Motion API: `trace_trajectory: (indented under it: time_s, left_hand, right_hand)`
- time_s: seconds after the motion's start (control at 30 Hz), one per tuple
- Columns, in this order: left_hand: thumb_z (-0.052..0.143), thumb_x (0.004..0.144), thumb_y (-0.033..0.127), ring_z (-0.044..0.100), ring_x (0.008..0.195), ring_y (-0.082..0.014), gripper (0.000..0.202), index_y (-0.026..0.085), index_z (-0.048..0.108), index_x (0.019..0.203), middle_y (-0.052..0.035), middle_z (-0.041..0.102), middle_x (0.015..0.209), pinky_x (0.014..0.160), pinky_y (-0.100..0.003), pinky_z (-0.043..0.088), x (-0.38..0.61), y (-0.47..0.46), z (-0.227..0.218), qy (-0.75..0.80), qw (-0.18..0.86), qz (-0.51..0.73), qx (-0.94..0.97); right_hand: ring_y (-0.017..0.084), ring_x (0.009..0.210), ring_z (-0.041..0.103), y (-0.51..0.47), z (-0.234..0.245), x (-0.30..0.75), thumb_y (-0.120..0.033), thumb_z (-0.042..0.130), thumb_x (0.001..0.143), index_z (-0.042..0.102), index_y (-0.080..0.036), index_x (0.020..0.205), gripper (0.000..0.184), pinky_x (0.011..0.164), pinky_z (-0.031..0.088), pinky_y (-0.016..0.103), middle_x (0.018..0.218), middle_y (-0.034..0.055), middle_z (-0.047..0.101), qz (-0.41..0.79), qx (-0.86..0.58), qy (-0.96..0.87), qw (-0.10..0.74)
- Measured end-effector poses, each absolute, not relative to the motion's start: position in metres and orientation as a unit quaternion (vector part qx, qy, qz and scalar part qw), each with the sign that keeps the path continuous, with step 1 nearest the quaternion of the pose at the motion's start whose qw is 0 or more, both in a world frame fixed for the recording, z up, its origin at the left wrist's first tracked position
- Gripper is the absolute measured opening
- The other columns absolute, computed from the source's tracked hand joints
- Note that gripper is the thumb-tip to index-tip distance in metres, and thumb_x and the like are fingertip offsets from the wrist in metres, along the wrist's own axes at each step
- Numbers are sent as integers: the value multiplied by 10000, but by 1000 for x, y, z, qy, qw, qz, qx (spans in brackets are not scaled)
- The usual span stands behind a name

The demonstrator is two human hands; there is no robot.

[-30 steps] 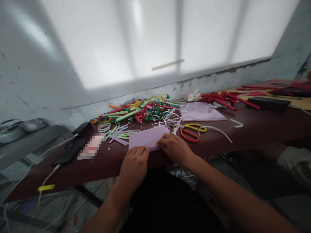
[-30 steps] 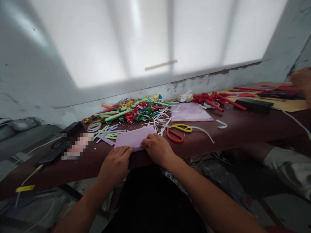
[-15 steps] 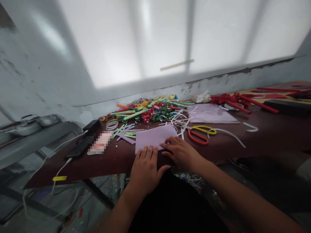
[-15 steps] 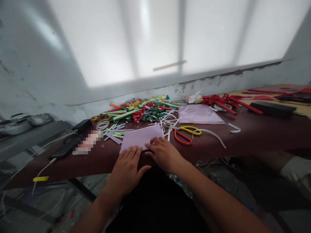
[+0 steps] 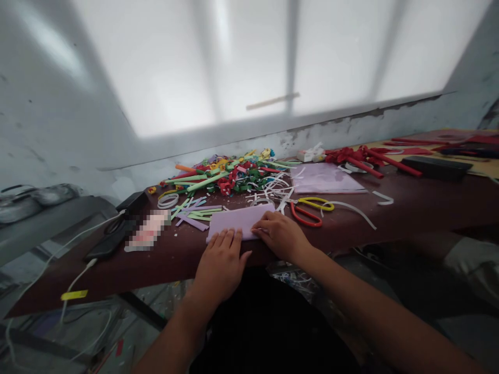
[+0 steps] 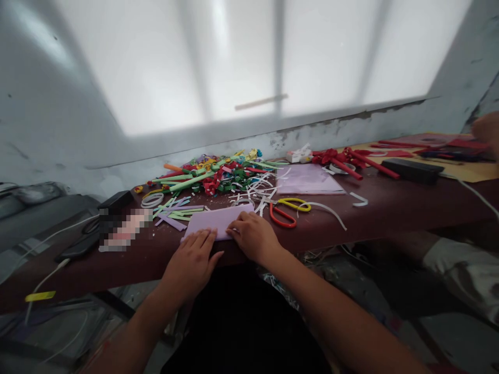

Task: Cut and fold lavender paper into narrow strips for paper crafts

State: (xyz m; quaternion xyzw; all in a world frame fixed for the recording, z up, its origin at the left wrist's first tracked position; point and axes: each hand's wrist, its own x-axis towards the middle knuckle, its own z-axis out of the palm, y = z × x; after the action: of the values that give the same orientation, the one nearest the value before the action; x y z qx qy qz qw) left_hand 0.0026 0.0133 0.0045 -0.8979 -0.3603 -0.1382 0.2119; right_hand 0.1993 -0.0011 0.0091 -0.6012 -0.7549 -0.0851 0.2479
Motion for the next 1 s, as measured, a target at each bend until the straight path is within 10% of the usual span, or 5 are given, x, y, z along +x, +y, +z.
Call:
trace_trajectory:
  time_s: [0.27,0.73,0.87,1.0]
  left_hand:
    - [539,895,699,478,1425,-375,886,62,453,1505,-226,528,1523,1178,-564,363,-1,13,-7,-376,201,-124,-896]
    - [639,835,541,481,1408,-422,795,49,528,1450,-250,533,1508,1154,-655,325,-7,24,-5,-343,215,-129,-905]
    - [589,904,554,583,1309,-390,693,77,574,1407,-222,624,1424,1087,-602,438,-8,25,5,-327,201,-142,-912]
    - [458,1005,245,685,1134,-308,360,153,672,1279,-159,732,1247,974,-486,532,-4,24,23,-339,192,-136,-911]
  right_hand:
    - [365,1396,448,-34,-22,188,-342,727,969,539,-48,1458,601,1181,357,532,1502,224,481,-142,-562,-777,245]
    - [322,1490,315,-43,2,183,-428,641,1003,397,21,1532,735,1244,272,472,1576,210,370,-54,-511,-833,208]
    - [298,1315,527,-33,12,187,-334,633,1029,568,-104,1443,478,1127,419,454,1437,153,571,-57,-536,-812,224]
    - [233,1069,636,-12,19,194,-282,650,1034,760,-243,1173,181,963,496,354,1152,68,710,-62,-558,-791,244]
